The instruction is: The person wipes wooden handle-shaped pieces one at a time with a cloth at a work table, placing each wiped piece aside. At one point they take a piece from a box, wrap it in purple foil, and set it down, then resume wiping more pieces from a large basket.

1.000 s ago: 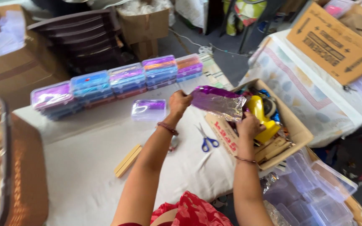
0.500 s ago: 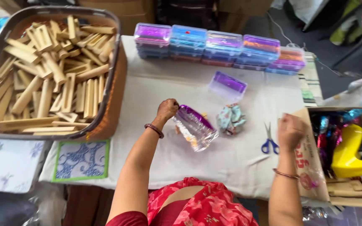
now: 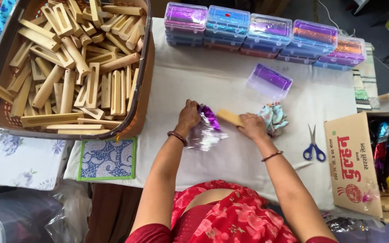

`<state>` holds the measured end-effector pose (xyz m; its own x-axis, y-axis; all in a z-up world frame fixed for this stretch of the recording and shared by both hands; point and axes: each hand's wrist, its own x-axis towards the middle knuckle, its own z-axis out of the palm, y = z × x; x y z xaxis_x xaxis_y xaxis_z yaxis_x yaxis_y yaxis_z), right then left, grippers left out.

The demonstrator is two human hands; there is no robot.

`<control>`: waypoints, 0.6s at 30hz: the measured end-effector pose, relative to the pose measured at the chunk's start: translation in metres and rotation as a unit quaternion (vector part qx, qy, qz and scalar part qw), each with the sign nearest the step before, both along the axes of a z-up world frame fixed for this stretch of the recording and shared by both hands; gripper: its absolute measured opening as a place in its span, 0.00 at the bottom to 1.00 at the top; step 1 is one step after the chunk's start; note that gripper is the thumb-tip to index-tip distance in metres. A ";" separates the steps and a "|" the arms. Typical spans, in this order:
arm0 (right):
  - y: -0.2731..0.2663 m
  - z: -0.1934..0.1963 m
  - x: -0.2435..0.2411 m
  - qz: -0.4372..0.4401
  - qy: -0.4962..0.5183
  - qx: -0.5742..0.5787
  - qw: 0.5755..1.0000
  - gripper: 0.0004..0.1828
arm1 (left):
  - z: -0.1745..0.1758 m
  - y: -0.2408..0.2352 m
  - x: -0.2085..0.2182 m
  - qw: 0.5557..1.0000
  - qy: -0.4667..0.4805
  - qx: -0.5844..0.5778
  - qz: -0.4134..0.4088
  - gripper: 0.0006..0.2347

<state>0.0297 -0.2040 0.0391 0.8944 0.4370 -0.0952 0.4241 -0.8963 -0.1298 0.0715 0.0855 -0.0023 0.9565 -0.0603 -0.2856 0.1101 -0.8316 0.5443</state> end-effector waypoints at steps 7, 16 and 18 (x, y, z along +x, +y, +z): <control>0.002 0.009 -0.004 -0.278 0.173 0.285 0.901 0.25 | -0.013 -0.042 -0.008 0.987 -0.111 0.104 -0.049 0.20; 0.077 -0.047 -0.051 -0.308 0.451 0.678 0.492 0.18 | -0.053 -0.043 -0.042 0.977 -0.173 0.126 -0.019 0.18; 0.082 -0.054 -0.051 -0.329 0.472 0.685 0.447 0.19 | -0.069 -0.034 -0.045 0.995 -0.096 0.032 0.021 0.15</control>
<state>-0.0214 -0.1223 -0.0149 0.7158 0.3365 -0.6119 -0.6964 0.4082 -0.5902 0.0265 0.0516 -0.0717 0.9951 -0.0060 -0.0987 0.0449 -0.8617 0.5054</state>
